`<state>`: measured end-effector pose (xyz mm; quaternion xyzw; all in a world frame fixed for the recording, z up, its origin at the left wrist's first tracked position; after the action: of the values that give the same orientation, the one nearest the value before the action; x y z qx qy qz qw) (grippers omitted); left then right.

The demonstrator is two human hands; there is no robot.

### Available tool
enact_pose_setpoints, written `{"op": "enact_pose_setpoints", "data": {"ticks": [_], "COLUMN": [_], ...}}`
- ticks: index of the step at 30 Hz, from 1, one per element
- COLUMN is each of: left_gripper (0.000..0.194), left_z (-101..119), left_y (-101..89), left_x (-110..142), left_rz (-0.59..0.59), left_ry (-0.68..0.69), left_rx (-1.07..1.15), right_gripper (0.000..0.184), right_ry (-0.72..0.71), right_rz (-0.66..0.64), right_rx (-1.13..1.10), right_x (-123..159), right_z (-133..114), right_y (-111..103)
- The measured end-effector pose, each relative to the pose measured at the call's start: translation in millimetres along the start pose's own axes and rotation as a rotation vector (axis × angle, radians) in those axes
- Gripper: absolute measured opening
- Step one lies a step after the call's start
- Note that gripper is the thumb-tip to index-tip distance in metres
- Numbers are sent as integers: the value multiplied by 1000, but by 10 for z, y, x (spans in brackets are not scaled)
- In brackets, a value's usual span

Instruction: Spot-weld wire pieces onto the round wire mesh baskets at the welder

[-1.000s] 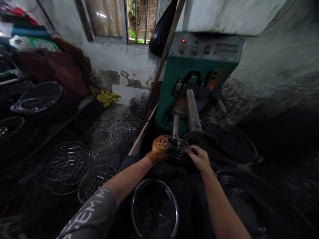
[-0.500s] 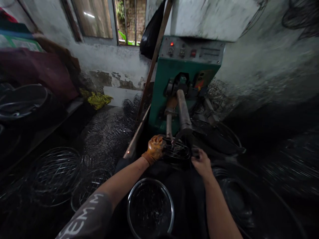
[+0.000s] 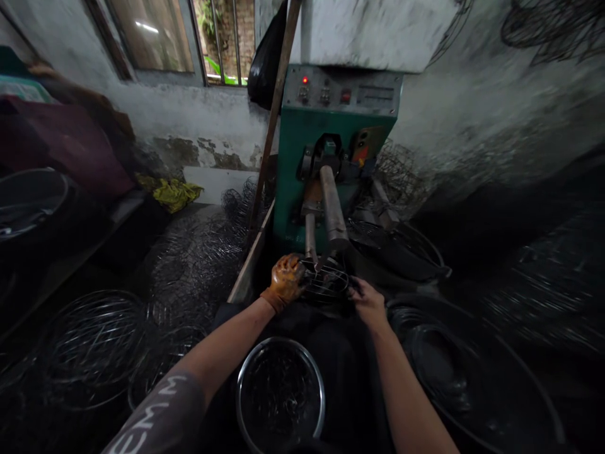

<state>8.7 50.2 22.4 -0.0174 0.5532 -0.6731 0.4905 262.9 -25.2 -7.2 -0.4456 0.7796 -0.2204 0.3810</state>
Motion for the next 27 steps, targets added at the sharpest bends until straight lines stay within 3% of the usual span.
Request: {"op": "enact_pose_setpoints", "data": {"ticks": [5, 10, 13, 17, 21, 27], "left_gripper": [45, 44, 47, 48, 48, 49], "left_z": [-4, -4, -51, -254, -461, -621], "left_y": [7, 3, 25, -3, -141, -257], "left_x": [-5, -18, 5, 164, 370, 453], "left_rz": [-35, -16, 1, 63, 178, 234], "left_ry": [3, -13, -14, -81, -139, -234], "left_rx": [38, 72, 106, 228, 370, 417], "right_gripper": [23, 26, 28, 24, 18, 19], "right_ry": [16, 122, 109, -61, -219, -296], "right_rz": [2, 2, 1, 22, 20, -44], "right_rx": [13, -68, -40, 96, 194, 263], "right_x": [-49, 5, 37, 20, -66, -239], "right_z": [-34, 5, -38, -323, -728, -1020], "right_y": [-37, -17, -43, -80, 32, 269]}}
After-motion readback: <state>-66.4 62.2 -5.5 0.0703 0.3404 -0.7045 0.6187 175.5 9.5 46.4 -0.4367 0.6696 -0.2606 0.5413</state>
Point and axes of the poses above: each hand's wrist, its own x-axis away from the middle knuckle, its own y-axis out of the palm, z = x × y, the point moved 8 cm from there along -x, towards the middle knuckle, and after that the axes turned 8 degrees about x, right-handed, at the moved point
